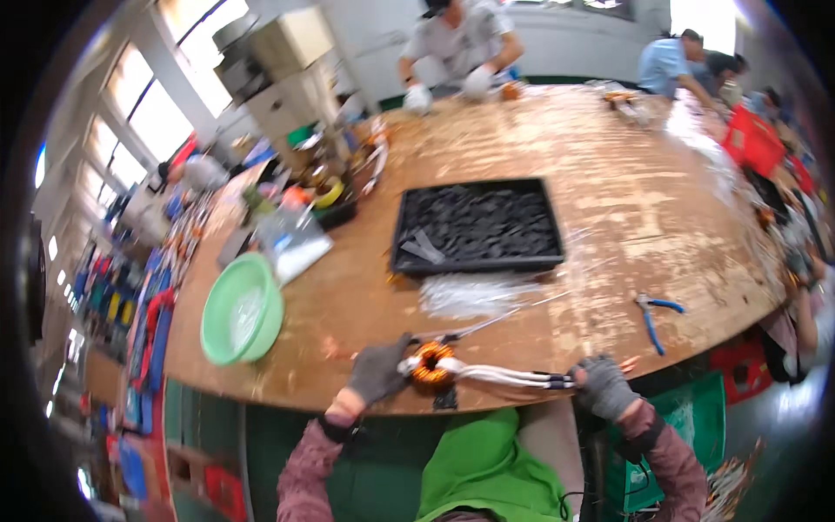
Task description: Assembling and grouping wire harnesses with cable ties on a production floor.
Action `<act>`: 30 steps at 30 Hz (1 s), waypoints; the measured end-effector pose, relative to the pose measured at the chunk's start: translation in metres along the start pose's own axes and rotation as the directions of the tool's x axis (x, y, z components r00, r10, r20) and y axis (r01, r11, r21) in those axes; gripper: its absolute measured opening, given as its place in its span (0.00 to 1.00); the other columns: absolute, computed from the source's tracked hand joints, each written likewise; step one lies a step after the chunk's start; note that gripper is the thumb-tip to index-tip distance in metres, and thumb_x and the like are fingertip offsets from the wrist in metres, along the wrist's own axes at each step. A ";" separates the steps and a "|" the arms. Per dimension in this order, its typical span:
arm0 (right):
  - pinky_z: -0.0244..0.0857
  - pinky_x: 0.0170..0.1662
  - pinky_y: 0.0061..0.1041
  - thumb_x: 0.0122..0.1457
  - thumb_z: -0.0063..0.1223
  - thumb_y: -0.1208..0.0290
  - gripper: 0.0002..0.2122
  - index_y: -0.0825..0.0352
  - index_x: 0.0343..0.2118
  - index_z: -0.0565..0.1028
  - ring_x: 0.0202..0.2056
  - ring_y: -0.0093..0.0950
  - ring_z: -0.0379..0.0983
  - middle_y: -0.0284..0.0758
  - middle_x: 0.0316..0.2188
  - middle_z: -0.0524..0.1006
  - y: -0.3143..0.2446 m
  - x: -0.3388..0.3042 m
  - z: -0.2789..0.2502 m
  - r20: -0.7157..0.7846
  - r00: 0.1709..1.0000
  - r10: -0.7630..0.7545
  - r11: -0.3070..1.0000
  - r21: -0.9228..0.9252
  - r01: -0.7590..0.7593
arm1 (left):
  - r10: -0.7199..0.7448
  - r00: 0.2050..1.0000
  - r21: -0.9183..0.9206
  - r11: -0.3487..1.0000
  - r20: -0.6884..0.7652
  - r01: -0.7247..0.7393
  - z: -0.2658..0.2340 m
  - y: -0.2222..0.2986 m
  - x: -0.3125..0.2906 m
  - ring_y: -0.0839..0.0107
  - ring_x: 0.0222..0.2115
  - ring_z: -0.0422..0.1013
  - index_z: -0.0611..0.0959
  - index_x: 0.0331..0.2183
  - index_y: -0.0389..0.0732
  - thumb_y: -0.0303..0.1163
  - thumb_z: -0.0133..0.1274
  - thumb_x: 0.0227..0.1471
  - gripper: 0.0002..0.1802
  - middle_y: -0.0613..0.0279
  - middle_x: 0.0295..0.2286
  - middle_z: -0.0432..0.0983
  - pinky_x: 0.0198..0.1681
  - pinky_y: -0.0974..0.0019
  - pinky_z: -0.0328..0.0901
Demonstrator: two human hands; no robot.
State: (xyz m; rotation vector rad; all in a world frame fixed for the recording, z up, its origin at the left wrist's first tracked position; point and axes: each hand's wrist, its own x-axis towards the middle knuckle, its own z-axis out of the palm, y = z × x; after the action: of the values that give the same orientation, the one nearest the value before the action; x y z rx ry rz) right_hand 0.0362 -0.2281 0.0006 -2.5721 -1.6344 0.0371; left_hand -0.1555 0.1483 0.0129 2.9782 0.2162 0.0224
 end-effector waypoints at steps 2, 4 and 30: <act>0.63 0.25 0.36 0.44 0.51 0.69 0.07 0.60 0.28 0.70 0.25 0.37 0.70 0.37 0.24 0.70 0.008 0.008 -0.008 -0.141 0.990 0.014 0.991 0.134 0.005 | -0.023 0.995 -0.026 0.999 -0.094 0.021 0.011 0.002 -0.001 0.54 0.19 0.70 0.70 0.48 0.42 0.39 0.55 0.40 0.31 0.54 0.18 0.73 0.23 0.53 0.64; 0.63 0.21 0.37 0.49 0.46 0.69 0.04 0.60 0.28 0.69 0.22 0.38 0.71 0.39 0.23 0.70 0.005 0.026 -0.033 -0.208 0.978 -0.020 0.991 0.124 0.047 | -0.049 0.983 -0.014 0.999 -0.176 0.047 0.020 -0.005 -0.022 0.54 0.19 0.70 0.73 0.46 0.47 0.39 0.55 0.39 0.28 0.55 0.18 0.73 0.23 0.53 0.64; 0.62 0.46 0.37 0.45 0.56 0.66 0.17 0.64 0.40 0.72 0.42 0.41 0.66 0.43 0.39 0.70 0.143 -0.342 0.048 -0.328 0.001 0.945 0.164 0.471 -0.867 | 0.420 0.831 -0.917 0.007 0.365 0.399 0.019 0.414 0.495 0.75 0.08 0.59 0.77 0.28 0.42 0.40 0.53 0.49 0.11 0.72 0.11 0.62 0.12 0.71 0.56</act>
State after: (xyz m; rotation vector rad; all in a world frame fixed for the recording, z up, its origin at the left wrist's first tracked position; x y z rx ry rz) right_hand 0.0159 -0.5940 -0.0707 -2.5715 0.4911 -0.4742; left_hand 0.3940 -0.1876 0.0607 1.2830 0.0237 -0.5039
